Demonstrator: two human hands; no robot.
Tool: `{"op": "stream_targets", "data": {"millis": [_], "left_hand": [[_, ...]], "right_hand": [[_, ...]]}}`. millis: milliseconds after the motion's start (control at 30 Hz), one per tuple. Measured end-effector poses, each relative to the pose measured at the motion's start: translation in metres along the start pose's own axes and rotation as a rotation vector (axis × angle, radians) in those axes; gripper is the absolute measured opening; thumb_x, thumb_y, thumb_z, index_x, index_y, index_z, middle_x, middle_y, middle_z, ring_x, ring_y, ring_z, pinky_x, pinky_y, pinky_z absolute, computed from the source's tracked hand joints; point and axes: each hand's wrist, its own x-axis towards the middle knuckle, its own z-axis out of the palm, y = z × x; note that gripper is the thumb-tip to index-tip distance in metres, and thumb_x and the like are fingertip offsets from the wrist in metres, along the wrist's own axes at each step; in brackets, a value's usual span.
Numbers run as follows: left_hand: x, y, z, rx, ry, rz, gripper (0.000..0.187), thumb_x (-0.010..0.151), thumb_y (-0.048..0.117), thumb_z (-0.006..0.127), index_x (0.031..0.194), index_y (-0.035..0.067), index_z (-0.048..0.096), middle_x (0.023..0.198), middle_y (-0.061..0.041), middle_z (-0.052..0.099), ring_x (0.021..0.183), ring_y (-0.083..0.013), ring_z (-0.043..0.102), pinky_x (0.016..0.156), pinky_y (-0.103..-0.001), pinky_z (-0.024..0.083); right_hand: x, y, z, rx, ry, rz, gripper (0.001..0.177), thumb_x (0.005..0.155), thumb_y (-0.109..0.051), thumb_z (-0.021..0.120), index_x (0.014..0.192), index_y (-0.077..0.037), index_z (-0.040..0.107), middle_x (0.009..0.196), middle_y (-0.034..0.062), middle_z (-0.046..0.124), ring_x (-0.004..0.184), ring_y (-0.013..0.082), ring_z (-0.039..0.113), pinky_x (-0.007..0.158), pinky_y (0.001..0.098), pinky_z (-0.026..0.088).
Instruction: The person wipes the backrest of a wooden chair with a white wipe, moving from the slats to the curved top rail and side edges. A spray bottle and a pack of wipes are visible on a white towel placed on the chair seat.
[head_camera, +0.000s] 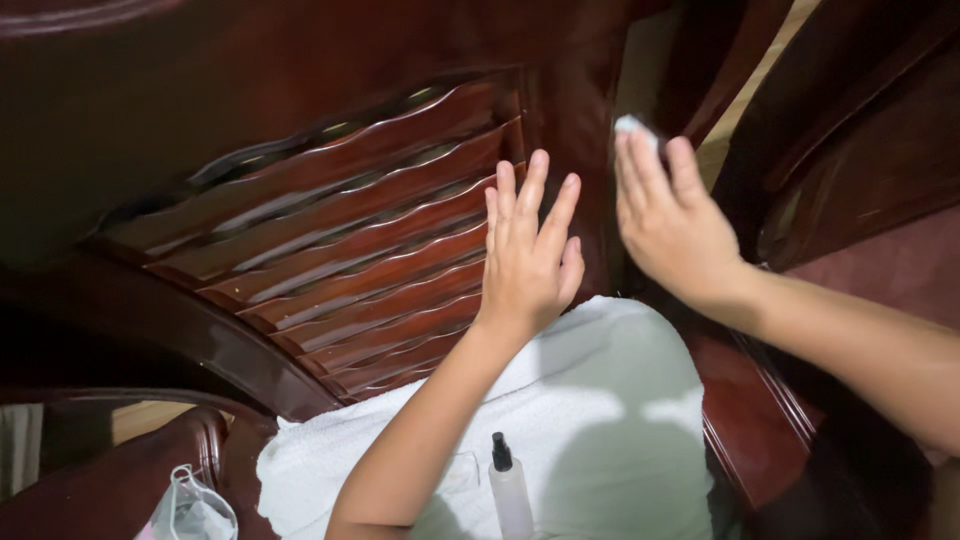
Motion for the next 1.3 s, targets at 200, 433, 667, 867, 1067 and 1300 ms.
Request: {"op": "stream_targets", "data": {"millis": [200, 433, 667, 867, 1067, 1300], "left_hand": [[0.008, 0.012, 0.004, -0.014, -0.011, 0.007, 0.069, 0.089, 0.006, 0.07, 0.154, 0.01, 0.047, 0.167, -0.021, 0.03, 0.158, -0.0509, 0.024, 0.129, -0.065, 0.026], [0.05, 0.041, 0.001, -0.102, 0.091, 0.037, 0.066, 0.095, -0.003, 0.06, 0.159, 0.008, 0.043, 0.167, -0.019, 0.031, 0.159, -0.048, 0.024, 0.133, -0.057, 0.026], [0.106, 0.075, -0.011, -0.129, 0.172, 0.104, 0.062, 0.099, -0.007, 0.056, 0.157, 0.009, 0.04, 0.166, -0.016, 0.031, 0.155, -0.0422, 0.026, 0.129, -0.047, 0.027], [0.135, 0.082, -0.006, -0.293, 0.173, 0.103, 0.058, 0.102, -0.006, 0.052, 0.157, 0.006, 0.039, 0.165, -0.017, 0.036, 0.151, -0.0338, 0.037, 0.128, -0.041, 0.031], [0.146, 0.089, 0.008, -0.458, 0.104, 0.048, 0.062, 0.1, -0.008, 0.046, 0.16, 0.0, 0.031, 0.167, -0.021, 0.033, 0.159, -0.0348, 0.035, 0.134, -0.041, 0.027], [0.147, 0.093, 0.017, -0.397, 0.112, 0.031, 0.062, 0.1, -0.008, 0.047, 0.16, 0.0, 0.032, 0.169, -0.02, 0.028, 0.159, -0.0349, 0.034, 0.134, -0.04, 0.027]], "right_hand": [[-0.003, 0.004, 0.02, 0.379, 0.074, -0.183, 0.026, 0.089, -0.022, 0.061, 0.1, -0.005, 0.076, 0.106, 0.0097, 0.072, 0.115, 0.027, 0.062, 0.111, 0.0453, 0.045], [-0.021, 0.077, 0.003, 0.841, 0.732, 0.21, 0.01, 0.092, -0.005, 0.076, 0.101, -0.001, 0.077, 0.102, 0.0135, 0.074, 0.101, 0.0318, 0.072, 0.091, 0.0449, 0.058], [0.016, 0.061, 0.034, 0.909, 0.902, 0.738, 0.024, 0.105, 0.004, 0.059, 0.126, 0.003, 0.071, 0.132, 0.0259, 0.065, 0.128, 0.0415, 0.066, 0.11, 0.0507, 0.057], [0.025, 0.056, 0.025, 1.168, 0.773, 0.846, 0.054, 0.117, -0.029, 0.047, 0.16, 0.001, 0.037, 0.161, 0.0265, 0.038, 0.155, 0.0379, 0.041, 0.129, 0.0506, 0.031], [0.05, 0.146, 0.019, 1.331, 0.639, 0.688, 0.06, 0.118, -0.045, 0.036, 0.152, 0.003, 0.047, 0.157, 0.0233, 0.051, 0.151, 0.0383, 0.049, 0.129, 0.0498, 0.037], [0.057, 0.17, 0.016, 1.575, 0.732, 0.593, 0.065, 0.118, -0.051, 0.035, 0.144, 0.006, 0.054, 0.149, 0.0256, 0.057, 0.146, 0.038, 0.053, 0.123, 0.0451, 0.043]]}}
